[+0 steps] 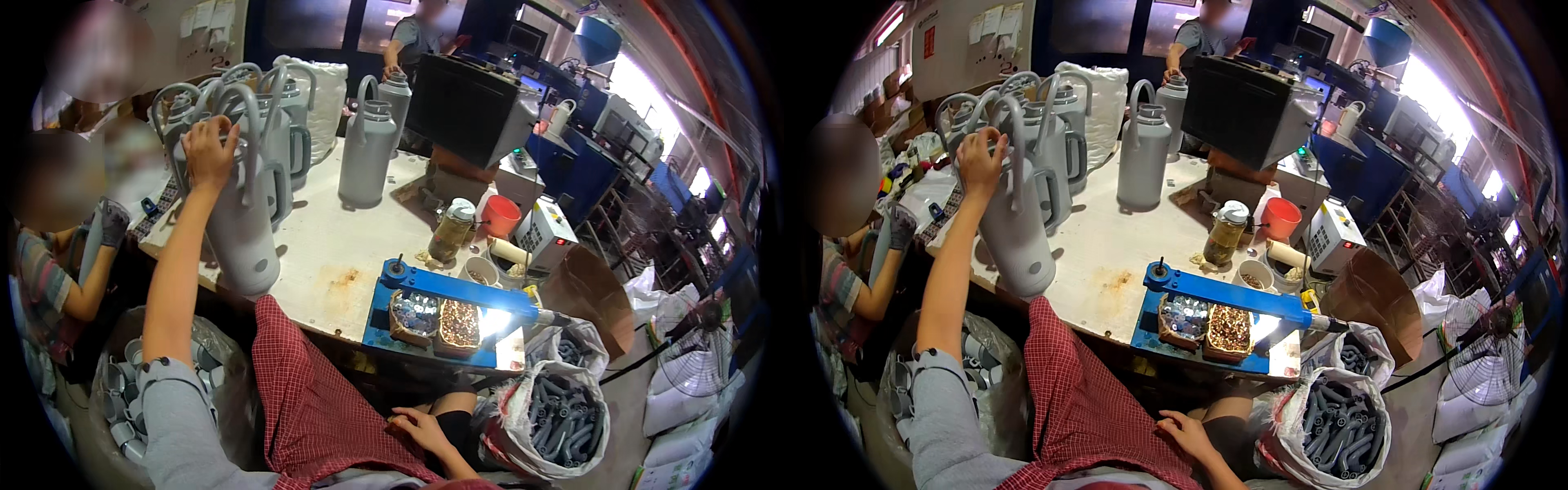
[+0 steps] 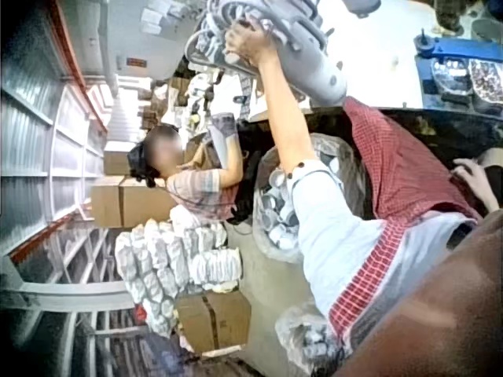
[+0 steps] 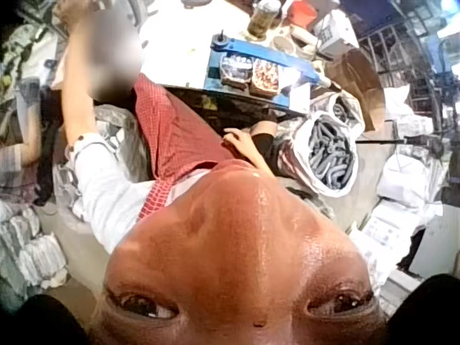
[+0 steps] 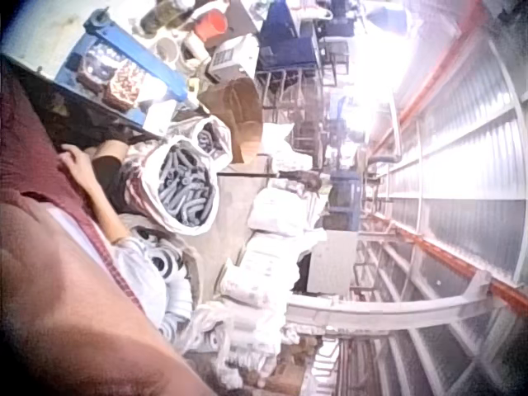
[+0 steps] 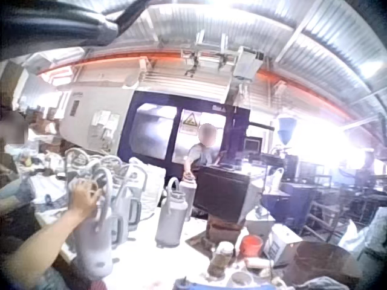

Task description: The person assembles gray plastic watering cans by attaching handles and spouts. They pick up the can body, insert a handle, and then attach a spout, repeating this process for multiple units on a workbench.

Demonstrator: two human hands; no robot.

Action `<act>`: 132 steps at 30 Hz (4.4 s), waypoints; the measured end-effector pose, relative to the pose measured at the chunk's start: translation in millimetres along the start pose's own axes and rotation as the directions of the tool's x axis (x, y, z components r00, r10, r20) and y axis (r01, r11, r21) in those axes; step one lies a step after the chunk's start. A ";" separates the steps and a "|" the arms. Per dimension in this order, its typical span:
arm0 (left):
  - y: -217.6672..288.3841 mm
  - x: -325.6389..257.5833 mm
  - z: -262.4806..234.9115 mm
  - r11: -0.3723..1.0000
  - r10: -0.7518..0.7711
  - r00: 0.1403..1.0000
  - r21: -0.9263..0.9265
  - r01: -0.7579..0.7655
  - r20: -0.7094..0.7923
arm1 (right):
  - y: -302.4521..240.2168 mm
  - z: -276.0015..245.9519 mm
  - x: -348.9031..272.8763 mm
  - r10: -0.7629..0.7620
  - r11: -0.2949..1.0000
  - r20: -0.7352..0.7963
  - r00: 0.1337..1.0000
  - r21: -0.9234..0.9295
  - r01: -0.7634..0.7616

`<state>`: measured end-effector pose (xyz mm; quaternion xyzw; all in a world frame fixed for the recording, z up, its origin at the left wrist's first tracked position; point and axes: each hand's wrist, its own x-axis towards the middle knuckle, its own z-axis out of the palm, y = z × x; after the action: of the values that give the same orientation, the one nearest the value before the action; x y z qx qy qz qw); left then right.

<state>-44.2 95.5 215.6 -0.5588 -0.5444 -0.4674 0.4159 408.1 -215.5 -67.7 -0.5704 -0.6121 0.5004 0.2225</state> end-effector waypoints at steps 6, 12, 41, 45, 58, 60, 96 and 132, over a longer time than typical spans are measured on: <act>55.0 -116.6 -30.6 0.781 0.600 0.789 -0.311 -0.542 0.132 | -4.2 13.2 12.2 -0.072 0.992 0.078 0.994 -0.094 0.080; -7.7 -199.2 9.0 0.569 0.592 0.489 0.097 -0.816 0.641 | -6.7 19.1 27.0 -0.097 0.989 0.143 0.985 -0.094 0.111; 79.3 -269.4 -84.2 0.715 0.441 0.639 -0.677 0.174 0.630 | -336.1 -157.1 381.3 -0.947 0.181 -0.013 0.320 -0.847 0.500; 71.2 -272.2 -84.6 0.728 0.383 0.642 -0.645 0.234 0.665 | -364.8 -141.9 485.6 -0.883 0.289 -0.182 0.433 -0.937 0.195; 57.2 -271.4 -81.4 0.642 0.332 0.747 -0.718 0.268 0.576 | -383.8 -125.2 571.5 -0.750 0.632 -0.475 0.460 -0.718 0.291; 58.5 -275.6 -79.7 0.611 0.301 0.755 -0.726 0.316 0.582 | -380.3 -121.6 560.0 -0.845 0.526 -0.403 0.353 -0.748 0.405; 170.8 -135.7 -145.4 0.152 0.327 0.692 -0.758 0.634 0.644 | -182.6 -44.0 90.7 -0.545 0.402 -0.253 0.800 0.758 0.514; 36.1 -188.2 -171.1 0.124 0.118 0.461 -0.474 0.872 0.879 | -176.2 -143.3 151.1 -0.512 0.747 -0.337 0.790 0.280 0.603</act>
<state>-14.5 -114.6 70.8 -0.6225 -0.4077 -0.5013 -0.4416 407.3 1.7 97.1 -0.3622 -0.6170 0.4449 0.5387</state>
